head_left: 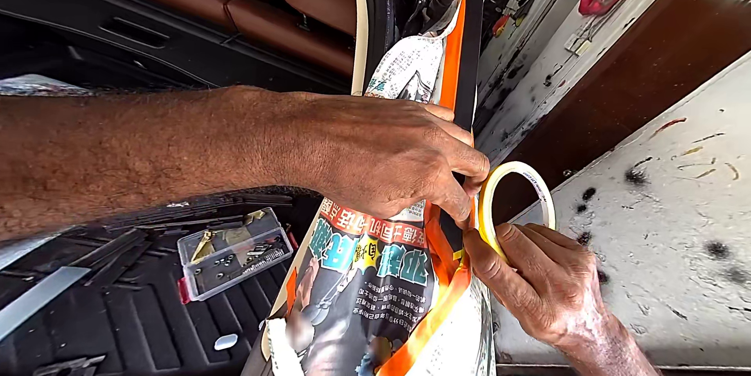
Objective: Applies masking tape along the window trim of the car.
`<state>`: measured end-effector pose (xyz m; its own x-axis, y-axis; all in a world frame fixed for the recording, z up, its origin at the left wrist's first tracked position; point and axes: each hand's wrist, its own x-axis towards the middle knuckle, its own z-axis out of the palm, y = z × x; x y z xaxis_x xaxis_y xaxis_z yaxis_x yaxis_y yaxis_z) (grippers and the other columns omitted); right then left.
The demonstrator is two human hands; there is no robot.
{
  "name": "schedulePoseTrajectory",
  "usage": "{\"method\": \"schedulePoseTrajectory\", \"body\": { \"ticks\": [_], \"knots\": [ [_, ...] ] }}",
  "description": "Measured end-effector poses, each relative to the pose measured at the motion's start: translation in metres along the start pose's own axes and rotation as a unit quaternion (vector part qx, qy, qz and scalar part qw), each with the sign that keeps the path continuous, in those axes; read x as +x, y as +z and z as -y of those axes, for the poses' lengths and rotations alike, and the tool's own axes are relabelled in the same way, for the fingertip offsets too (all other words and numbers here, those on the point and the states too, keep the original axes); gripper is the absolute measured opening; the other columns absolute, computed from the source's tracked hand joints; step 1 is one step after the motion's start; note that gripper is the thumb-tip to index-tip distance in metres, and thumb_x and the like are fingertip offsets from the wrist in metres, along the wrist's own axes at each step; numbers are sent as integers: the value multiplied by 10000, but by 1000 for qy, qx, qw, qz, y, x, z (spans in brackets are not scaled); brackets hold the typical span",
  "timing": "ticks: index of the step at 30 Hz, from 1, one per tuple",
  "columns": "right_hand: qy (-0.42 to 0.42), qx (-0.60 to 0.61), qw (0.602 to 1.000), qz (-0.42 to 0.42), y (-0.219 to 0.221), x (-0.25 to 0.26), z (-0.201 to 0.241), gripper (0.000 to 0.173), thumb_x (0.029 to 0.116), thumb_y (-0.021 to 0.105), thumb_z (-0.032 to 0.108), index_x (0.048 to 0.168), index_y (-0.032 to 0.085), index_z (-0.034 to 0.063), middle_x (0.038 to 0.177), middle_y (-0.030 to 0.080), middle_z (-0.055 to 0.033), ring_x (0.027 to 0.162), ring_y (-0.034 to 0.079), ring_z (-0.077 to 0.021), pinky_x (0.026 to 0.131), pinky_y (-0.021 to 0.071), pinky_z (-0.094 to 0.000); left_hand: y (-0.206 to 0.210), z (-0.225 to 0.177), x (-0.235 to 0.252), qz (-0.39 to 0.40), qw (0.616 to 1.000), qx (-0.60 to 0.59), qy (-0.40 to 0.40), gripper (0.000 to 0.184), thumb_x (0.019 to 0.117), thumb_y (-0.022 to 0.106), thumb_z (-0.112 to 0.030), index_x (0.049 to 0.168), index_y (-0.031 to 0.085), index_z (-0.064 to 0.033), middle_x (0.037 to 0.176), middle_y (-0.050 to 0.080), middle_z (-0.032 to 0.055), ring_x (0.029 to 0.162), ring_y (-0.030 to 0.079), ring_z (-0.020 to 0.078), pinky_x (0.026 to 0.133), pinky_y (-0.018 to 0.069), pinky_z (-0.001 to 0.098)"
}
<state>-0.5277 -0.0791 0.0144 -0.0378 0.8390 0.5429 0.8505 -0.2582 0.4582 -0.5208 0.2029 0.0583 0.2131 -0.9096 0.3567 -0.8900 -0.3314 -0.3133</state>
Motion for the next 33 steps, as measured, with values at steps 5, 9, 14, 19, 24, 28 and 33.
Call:
{"method": "schedulePoseTrajectory", "body": {
  "ticks": [5, 9, 14, 19, 24, 28, 33],
  "knots": [
    [-7, 1, 1000, 4, 0, -4, -1, 171, 1024, 540, 92, 1113, 685, 80, 815, 624, -79, 613, 536, -174, 525, 406, -299, 0, -1, 0, 8, 1000, -2, -8, 448, 926, 509, -63, 1188, 746, -338, 1129, 666, -17, 962, 596, 177, 799, 451, 371],
    [17, 2, 1000, -25, 6, -11, 7, 191, 1020, 546, 96, 1148, 687, 79, 814, 626, -81, 618, 549, -177, 535, 430, -298, 1, -4, 0, 4, 999, -20, -47, 405, 922, 501, -61, 1191, 718, -272, 1097, 661, -57, 974, 596, 152, 810, 465, 346],
    [80, 21, 994, -65, 17, -21, 13, 173, 983, 625, 135, 1134, 705, 107, 765, 602, -55, 620, 562, -166, 525, 444, -286, -2, -8, 2, 21, 998, -19, -59, 482, 906, 532, -86, 1295, 670, -334, 1146, 657, -60, 1016, 597, 157, 834, 470, 356],
    [157, 25, 982, -99, 22, -31, 15, 189, 986, 610, 171, 1114, 737, 113, 744, 603, -38, 612, 556, -135, 505, 420, -260, -1, -10, -1, 38, 998, -12, -48, 494, 954, 513, -140, 1316, 668, -438, 1269, 631, -58, 1066, 598, 161, 832, 481, 366],
    [185, 28, 977, -101, 26, -38, 21, 202, 989, 599, 174, 1118, 739, 108, 727, 588, -35, 603, 546, -132, 502, 414, -260, -3, -12, -3, 45, 999, 24, -16, 450, 912, 587, -204, 1300, 686, -408, 1301, 622, -27, 1055, 595, 209, 806, 474, 402],
    [203, 33, 973, -104, 26, -46, 26, 204, 990, 587, 171, 1113, 741, 115, 735, 595, -35, 609, 551, -131, 503, 416, -258, -8, -28, -4, 47, 998, 49, 0, 357, 977, 538, -188, 1245, 712, -347, 1312, 637, -7, 983, 599, 224, 756, 441, 404],
    [228, 41, 965, -126, 23, -54, 32, 210, 990, 583, 176, 1123, 736, 122, 740, 587, -35, 615, 539, -135, 512, 404, -261, -11, -60, -17, -45, 993, 32, -104, 350, 1011, 498, -171, 1281, 694, -277, 1353, 624, 20, 990, 600, 177, 795, 436, 372]
  ]
}}
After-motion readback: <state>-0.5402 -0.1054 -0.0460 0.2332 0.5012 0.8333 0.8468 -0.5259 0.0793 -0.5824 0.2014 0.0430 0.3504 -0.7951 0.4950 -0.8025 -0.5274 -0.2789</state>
